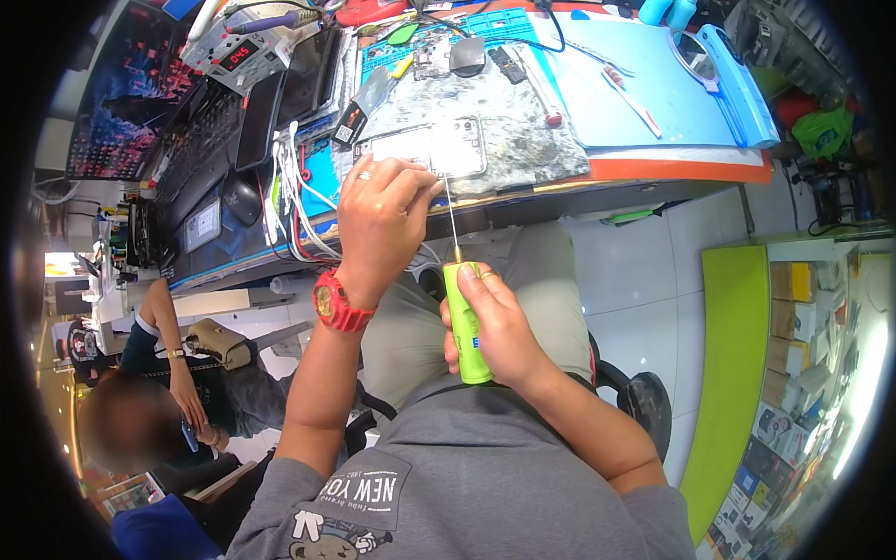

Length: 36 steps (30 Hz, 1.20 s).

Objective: The person uses a screwdriver to remove screws from a mobile phone on a workbench.

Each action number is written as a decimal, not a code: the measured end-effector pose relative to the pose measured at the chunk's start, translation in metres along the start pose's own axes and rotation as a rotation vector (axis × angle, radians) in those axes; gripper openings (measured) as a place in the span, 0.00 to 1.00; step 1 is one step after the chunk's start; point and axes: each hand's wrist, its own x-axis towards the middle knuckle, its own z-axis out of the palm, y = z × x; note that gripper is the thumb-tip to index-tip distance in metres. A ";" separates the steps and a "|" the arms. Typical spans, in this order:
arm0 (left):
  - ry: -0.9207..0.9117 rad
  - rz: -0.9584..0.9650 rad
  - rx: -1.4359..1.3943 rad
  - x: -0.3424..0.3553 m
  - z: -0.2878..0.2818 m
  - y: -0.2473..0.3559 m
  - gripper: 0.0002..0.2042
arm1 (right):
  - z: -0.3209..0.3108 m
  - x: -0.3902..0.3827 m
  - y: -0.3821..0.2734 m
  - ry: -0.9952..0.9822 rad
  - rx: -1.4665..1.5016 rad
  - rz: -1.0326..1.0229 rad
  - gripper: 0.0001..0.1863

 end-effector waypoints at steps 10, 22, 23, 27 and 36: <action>-0.036 0.016 0.093 0.004 -0.006 0.002 0.03 | 0.007 0.000 0.003 0.018 0.037 -0.005 0.29; -0.044 -0.004 0.123 0.012 -0.005 0.011 0.08 | 0.001 -0.002 -0.002 0.036 0.051 -0.018 0.27; -0.043 -0.006 0.126 0.012 -0.006 0.011 0.09 | 0.001 -0.002 -0.003 0.046 0.038 -0.023 0.31; -0.063 -0.016 0.140 0.013 -0.004 0.013 0.10 | -0.001 -0.002 -0.004 0.046 0.038 -0.024 0.31; -0.059 -0.023 0.155 0.015 -0.002 0.014 0.11 | -0.002 -0.004 -0.006 0.048 0.060 -0.031 0.26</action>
